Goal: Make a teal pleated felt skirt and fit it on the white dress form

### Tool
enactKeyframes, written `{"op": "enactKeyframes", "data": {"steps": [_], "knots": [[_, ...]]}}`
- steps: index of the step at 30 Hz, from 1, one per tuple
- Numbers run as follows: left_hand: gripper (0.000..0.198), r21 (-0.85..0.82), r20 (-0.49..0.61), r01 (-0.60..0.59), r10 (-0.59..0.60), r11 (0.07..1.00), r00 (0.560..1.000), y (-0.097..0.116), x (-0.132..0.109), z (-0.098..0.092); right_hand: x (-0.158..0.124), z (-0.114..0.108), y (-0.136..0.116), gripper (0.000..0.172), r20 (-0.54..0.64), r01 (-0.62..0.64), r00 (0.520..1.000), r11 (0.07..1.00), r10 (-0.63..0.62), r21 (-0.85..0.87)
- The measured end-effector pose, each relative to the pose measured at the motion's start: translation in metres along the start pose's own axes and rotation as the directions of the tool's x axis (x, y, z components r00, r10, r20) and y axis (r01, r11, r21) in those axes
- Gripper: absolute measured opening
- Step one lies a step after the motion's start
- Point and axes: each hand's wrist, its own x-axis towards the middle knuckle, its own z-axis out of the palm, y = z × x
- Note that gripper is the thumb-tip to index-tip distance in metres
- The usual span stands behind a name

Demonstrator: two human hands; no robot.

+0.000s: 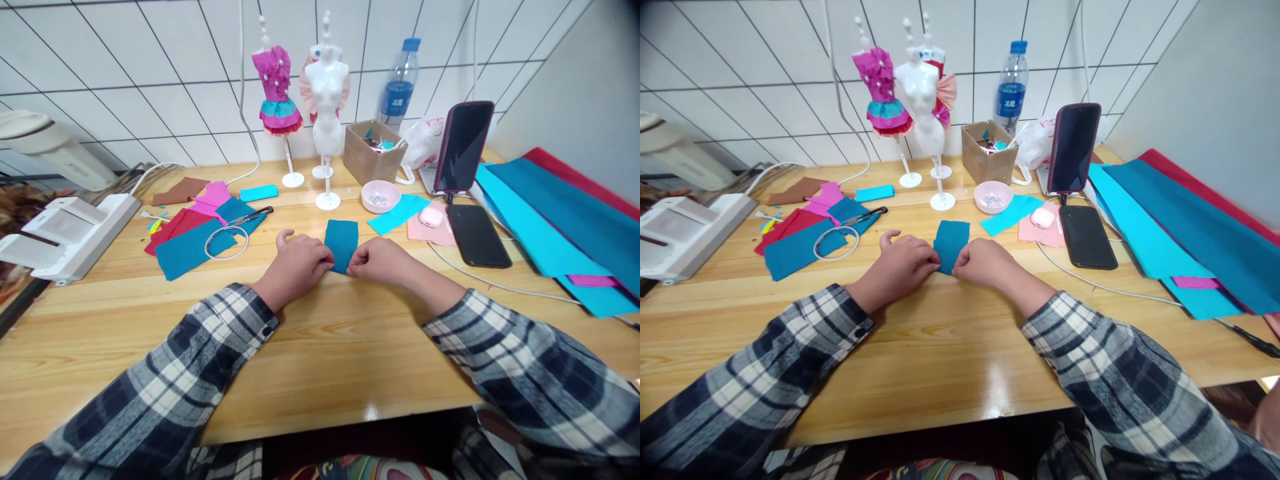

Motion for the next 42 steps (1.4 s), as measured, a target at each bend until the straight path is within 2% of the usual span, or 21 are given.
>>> {"op": "enactKeyframes", "data": {"steps": [7, 9, 11, 13, 15, 16, 18, 20, 23, 25, 28, 30, 32, 37, 39, 42], "knots": [[0.009, 0.001, -0.026, 0.011, -0.011, 1.0, 1.0, -0.005, 0.004, 0.006, 0.01, -0.01, -0.018, 0.005, 0.106, -0.113, 0.986, 0.986, 0.126, -0.122], [0.008, -0.007, -0.051, 0.02, -0.02, 1.0, 0.998, -0.005, 0.003, 0.008, 0.011, -0.011, -0.016, 0.008, 0.117, -0.135, 0.983, 0.988, 0.143, -0.08], [0.008, -0.021, -0.061, 0.045, -0.046, 0.999, 0.997, -0.005, 0.002, 0.009, 0.008, -0.012, -0.007, 0.012, 0.103, -0.135, 0.986, 0.988, 0.128, 0.069], [0.007, -0.036, -0.049, 0.082, -0.083, 0.996, 0.995, -0.005, 0.002, 0.01, 0.002, -0.012, 0.005, 0.015, 0.054, -0.044, 0.998, 0.969, 0.032, 0.241], [0.008, -0.048, -0.031, 0.11, -0.112, 0.993, 0.993, -0.004, 0.002, 0.011, -0.004, -0.012, 0.016, 0.017, -0.063, 0.178, 0.984, 0.946, -0.167, 0.271], [0.008, -0.053, -0.025, 0.118, -0.12, 0.992, 0.992, -0.004, 0.003, 0.011, -0.007, -0.011, 0.021, 0.015, -0.129, 0.304, 0.951, 0.929, -0.281, 0.213], [0.008, -0.063, -0.022, 0.127, -0.129, 0.99, 0.991, -0.003, 0.003, 0.011, -0.012, -0.009, 0.025, 0.014, -0.174, 0.474, 0.869, 0.88, -0.463, 0.025], [0.008, -0.066, -0.024, 0.137, -0.139, 0.988, 0.99, -0.003, 0.003, 0.012, -0.015, -0.006, 0.024, 0.017, -0.125, 0.517, 0.833, 0.839, -0.538, -0.166], [0.009, -0.061, -0.046, 0.143, -0.146, 0.988, 0.988, -0.002, 0.001, 0.011, -0.015, -0.002, 0.019, 0.018, -0.067, 0.481, 0.842, 0.802, -0.535, -0.353], [0.016, -0.061, -0.088, 0.078, -0.083, 0.995, 0.993, -0.001, -0.002, 0.008, -0.013, 0.0, 0.018, 0.019, -0.074, 0.469, 0.845, 0.801, -0.53, -0.373], [0.032, -0.035, -0.121, -0.096, 0.091, 0.995, 0.988, 0.001, -0.005, 0.001, -0.008, 0.002, 0.021, 0.016, -0.13, 0.471, 0.851, 0.848, -0.51, -0.241], [0.027, -0.006, -0.1, -0.142, 0.141, 0.99, 0.985, 0.002, -0.006, -0.003, -0.004, 0.002, 0.026, 0.015, -0.152, 0.46, 0.868, 0.88, -0.473, -0.117], [0.017, 0.013, -0.088, -0.121, 0.122, 0.993, 0.989, 0.003, -0.006, -0.005, -0.001, 0.001, 0.029, 0.015, -0.135, 0.435, 0.892, 0.9, -0.432, -0.008], [0.016, -0.011, -0.084, -0.078, 0.077, 0.997, 0.994, 0.005, -0.005, -0.004, -0.001, -0.007, 0.03, 0.021, -0.109, 0.352, 0.935, 0.923, -0.338, 0.153], [0.016, -0.035, -0.078, -0.074, 0.071, 0.997, 0.994, 0.005, -0.006, -0.003, -0.003, -0.012, 0.029, 0.022, -0.138, 0.32, 0.944, 0.936, -0.301, 0.145], [0.019, -0.04, -0.053, -0.076, 0.073, 0.996, 0.996, 0.004, -0.006, -0.003, -0.009, -0.015, 0.026, 0.021, -0.131, 0.404, 0.908, 0.914, -0.397, 0.031]]}}
